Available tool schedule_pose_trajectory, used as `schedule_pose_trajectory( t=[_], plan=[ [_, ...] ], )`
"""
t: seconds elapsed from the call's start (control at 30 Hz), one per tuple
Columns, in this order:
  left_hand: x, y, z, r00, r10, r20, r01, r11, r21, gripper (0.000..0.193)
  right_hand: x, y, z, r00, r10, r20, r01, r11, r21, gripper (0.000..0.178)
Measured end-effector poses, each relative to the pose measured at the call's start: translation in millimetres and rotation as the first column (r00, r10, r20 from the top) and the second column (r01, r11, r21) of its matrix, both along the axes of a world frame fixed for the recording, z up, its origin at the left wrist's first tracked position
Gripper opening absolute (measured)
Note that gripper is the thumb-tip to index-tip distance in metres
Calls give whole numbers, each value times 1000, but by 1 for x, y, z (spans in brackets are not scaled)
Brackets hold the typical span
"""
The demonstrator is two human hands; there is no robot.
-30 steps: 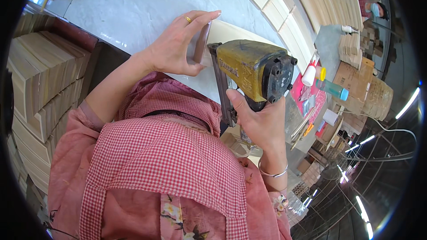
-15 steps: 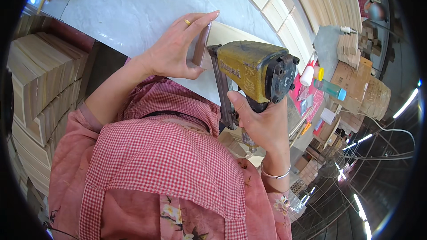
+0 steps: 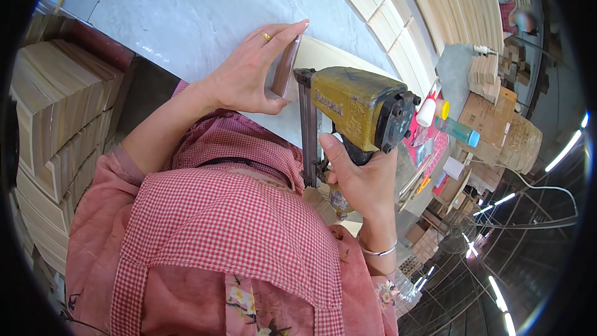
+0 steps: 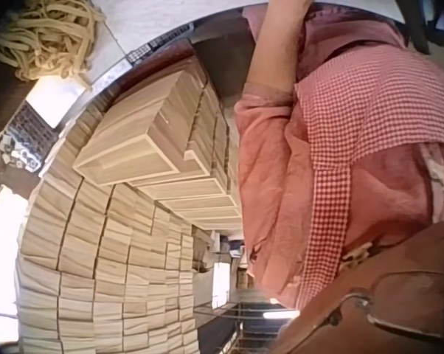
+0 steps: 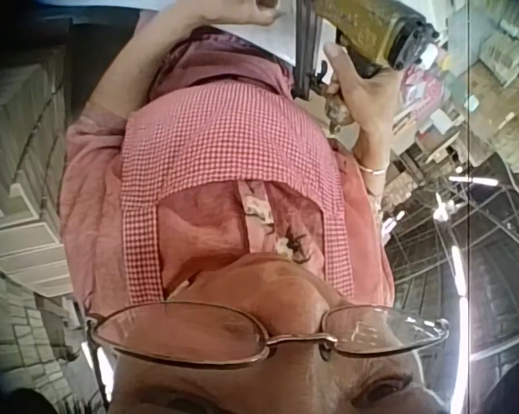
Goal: Assembling wooden boxes using glue and a pneumatic nail gun.
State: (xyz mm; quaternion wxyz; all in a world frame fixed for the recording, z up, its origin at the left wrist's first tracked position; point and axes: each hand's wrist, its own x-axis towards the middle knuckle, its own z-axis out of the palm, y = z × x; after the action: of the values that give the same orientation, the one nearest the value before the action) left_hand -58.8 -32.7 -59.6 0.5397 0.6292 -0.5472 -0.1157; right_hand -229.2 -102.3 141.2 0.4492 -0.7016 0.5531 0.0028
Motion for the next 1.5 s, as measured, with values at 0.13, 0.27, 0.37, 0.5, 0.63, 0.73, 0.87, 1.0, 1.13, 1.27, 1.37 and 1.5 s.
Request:
schedule_pose_trajectory(
  t=[0.13, 0.27, 0.37, 0.5, 0.63, 0.73, 0.87, 1.0, 1.13, 1.27, 1.37, 1.5],
  plan=[
    [-1, -1, -1, 1000, 6, 10, -6, 1000, -1, 113, 1, -1, 2, 1000, 15, -10, -15, 1000, -7, 32],
    [-1, 1, -1, 1000, -13, -14, 13, 1000, 19, 112, 2, 0, 1, 1000, 16, 8, -16, 1000, 0, 33],
    [-1, 3, 0, 1000, -6, -31, 5, 999, -31, 109, 6, -5, 5, 998, 32, -53, -31, 999, 11, 33],
    [-2, 13, 3, 993, 34, -110, -42, 997, -72, 105, 10, -9, 10, 992, 50, -115, -51, 999, -2, 31],
    [-1, 25, 6, 941, 170, -292, -178, 984, 0, 98, 13, -12, 11, 989, 82, -124, -89, 995, -46, 28],
    [-1, 18, 13, 837, 262, -480, -232, 965, 121, 88, 16, -23, 16, 988, 115, -106, -121, 991, -57, 32],
    [1, -6, 29, 819, 326, -472, -206, 935, 288, 80, 21, -41, 16, 987, 130, -91, -138, 986, -89, 33],
    [2, -18, 32, 851, 367, -376, -194, 884, 424, 74, 27, -56, 12, 982, 163, -93, -172, 980, -100, 34],
    [0, -22, 28, 872, 397, -287, -239, 856, 458, 70, 29, -63, 10, 967, 227, -117, -235, 970, -57, 34],
    [3, -20, 29, 864, 372, -339, -192, 867, 460, 69, 30, -63, 9, 974, 205, -100, -213, 974, -74, 35],
    [2, -19, 28, 860, 374, -347, -195, 869, 454, 70, 29, -65, 8, 973, 206, -105, -213, 974, -70, 35],
    [2, -19, 27, 856, 377, -355, -201, 874, 443, 69, 29, -66, 8, 976, 192, -105, -198, 979, -57, 36]
  ],
)
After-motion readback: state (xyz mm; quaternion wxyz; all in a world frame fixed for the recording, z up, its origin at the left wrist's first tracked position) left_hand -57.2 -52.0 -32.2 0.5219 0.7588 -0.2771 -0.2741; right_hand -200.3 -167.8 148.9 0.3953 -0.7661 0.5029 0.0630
